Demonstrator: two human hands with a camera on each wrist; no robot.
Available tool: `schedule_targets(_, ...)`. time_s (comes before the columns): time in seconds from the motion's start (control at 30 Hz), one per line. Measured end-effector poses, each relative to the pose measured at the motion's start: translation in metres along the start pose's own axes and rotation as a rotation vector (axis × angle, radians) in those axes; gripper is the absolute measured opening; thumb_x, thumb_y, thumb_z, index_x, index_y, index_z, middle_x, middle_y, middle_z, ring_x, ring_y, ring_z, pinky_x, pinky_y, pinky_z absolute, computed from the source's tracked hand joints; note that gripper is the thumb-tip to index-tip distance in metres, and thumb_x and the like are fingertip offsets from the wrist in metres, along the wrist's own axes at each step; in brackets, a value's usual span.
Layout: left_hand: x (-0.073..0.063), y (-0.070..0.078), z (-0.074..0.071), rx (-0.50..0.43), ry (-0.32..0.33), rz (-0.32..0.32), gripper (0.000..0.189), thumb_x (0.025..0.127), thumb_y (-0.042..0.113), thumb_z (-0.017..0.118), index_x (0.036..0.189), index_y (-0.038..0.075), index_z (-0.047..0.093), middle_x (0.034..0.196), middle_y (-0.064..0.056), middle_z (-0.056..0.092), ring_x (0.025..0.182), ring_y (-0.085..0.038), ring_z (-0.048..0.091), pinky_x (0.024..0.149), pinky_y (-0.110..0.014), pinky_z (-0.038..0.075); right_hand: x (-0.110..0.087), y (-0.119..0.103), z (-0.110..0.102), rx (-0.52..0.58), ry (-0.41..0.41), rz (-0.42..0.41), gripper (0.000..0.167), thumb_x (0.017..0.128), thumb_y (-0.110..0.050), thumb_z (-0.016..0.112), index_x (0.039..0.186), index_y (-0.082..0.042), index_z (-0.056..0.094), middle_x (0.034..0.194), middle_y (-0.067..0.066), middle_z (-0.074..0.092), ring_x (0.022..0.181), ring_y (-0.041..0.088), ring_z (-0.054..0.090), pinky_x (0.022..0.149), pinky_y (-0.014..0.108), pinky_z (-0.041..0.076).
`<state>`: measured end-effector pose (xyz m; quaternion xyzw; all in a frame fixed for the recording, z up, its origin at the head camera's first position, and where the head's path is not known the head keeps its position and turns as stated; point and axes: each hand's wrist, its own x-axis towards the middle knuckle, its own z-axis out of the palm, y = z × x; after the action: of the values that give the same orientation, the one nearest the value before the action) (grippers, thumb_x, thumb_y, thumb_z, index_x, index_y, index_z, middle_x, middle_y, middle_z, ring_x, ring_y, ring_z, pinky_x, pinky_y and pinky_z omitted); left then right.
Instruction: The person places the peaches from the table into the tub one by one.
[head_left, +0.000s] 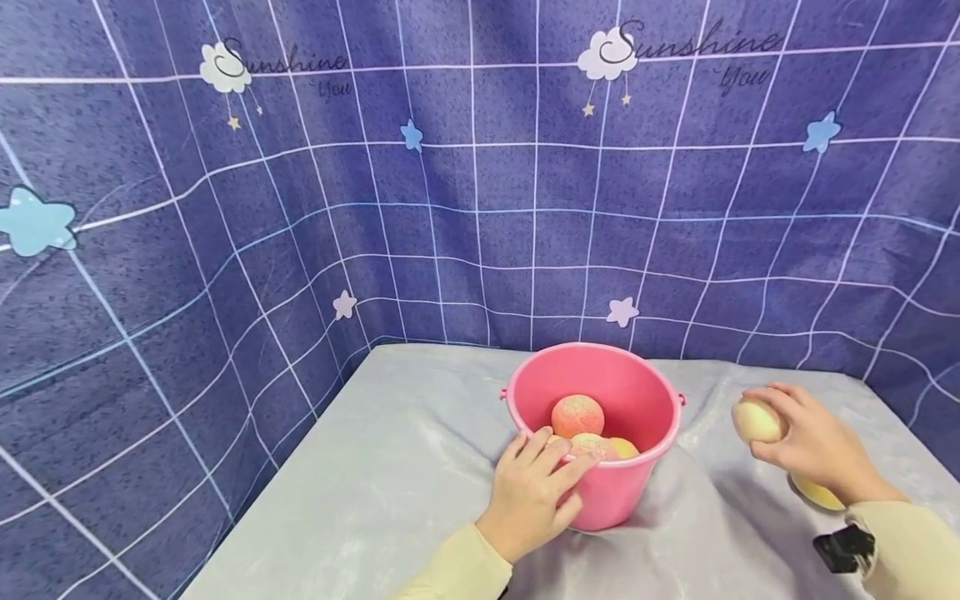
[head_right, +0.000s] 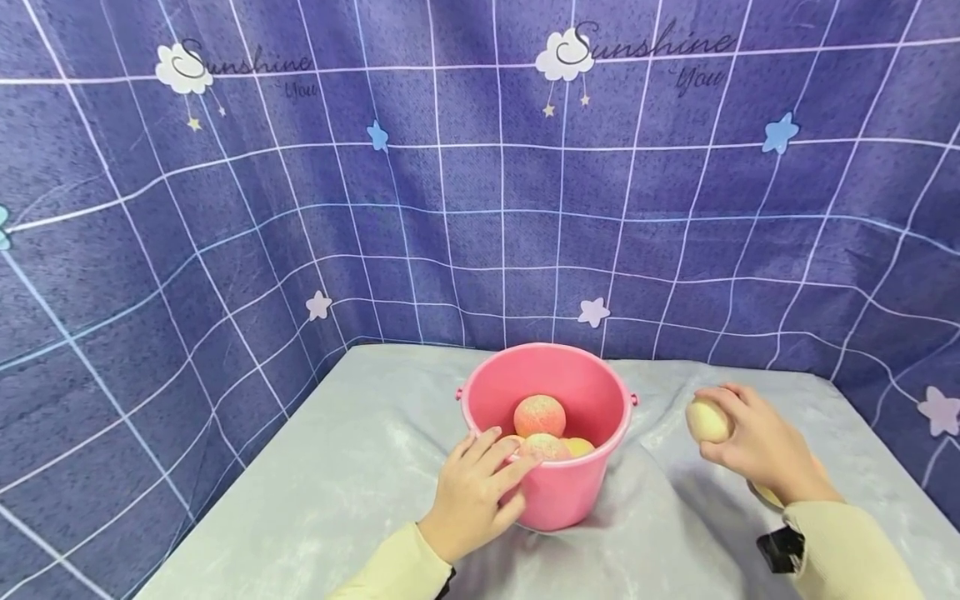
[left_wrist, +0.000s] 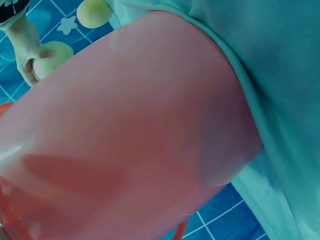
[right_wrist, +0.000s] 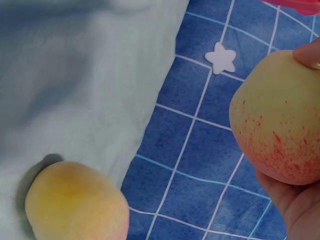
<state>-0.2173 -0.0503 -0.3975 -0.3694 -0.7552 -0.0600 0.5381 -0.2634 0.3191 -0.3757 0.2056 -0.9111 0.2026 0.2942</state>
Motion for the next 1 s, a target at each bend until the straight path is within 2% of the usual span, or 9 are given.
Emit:
schedule_targets(0.2, 0.001, -0.001, 0.001, 0.003, 0.008, -0.006, 0.037, 0.087, 0.024, 0.040, 0.105, 0.025, 0.073, 0.096, 0.002, 0.063, 0.097, -0.022, 0.059, 0.083, -0.042, 0.047, 0.008, -0.008, -0.007, -0.016, 0.025, -0.016, 0.064, 0.048, -0.013, 0.084, 0.108, -0.007, 0.062, 0.108, 0.017, 0.054, 0.085, 0.037, 0.057, 0.059, 0.048, 0.042)
schedule_targets(0.57, 0.000, 0.000, 0.001, -0.002, 0.012, -0.021, 0.037, 0.087, 0.024, 0.041, 0.104, 0.025, 0.073, 0.096, 0.002, 0.063, 0.098, -0.022, 0.060, 0.085, -0.043, 0.046, 0.019, -0.019, -0.018, -0.023, 0.030, -0.055, 0.065, 0.048, -0.013, 0.085, 0.109, -0.007, 0.062, 0.109, 0.018, 0.054, 0.086, 0.039, 0.057, 0.060, 0.049, 0.042)
schedule_targets(0.83, -0.002, 0.001, 0.001, -0.006, 0.012, -0.027, 0.034, 0.084, 0.023, 0.045, 0.102, 0.025, 0.073, 0.096, 0.002, 0.064, 0.099, -0.023, 0.060, 0.084, -0.043, 0.047, 0.028, -0.026, -0.028, -0.003, 0.048, -0.076, 0.062, 0.049, -0.010, 0.084, 0.107, -0.005, 0.063, 0.108, 0.020, 0.054, 0.085, 0.040, 0.057, 0.062, 0.048, 0.041)
schedule_targets(1.0, -0.002, 0.001, 0.000, -0.006, 0.011, -0.026, 0.033, 0.081, 0.022, 0.048, 0.102, 0.025, 0.073, 0.096, 0.002, 0.063, 0.098, -0.023, 0.060, 0.085, -0.044, 0.046, 0.035, -0.031, -0.034, -0.032, 0.032, -0.107, 0.062, 0.048, -0.011, 0.084, 0.106, -0.007, 0.063, 0.106, 0.019, 0.055, 0.085, 0.037, 0.057, 0.062, 0.047, 0.042)
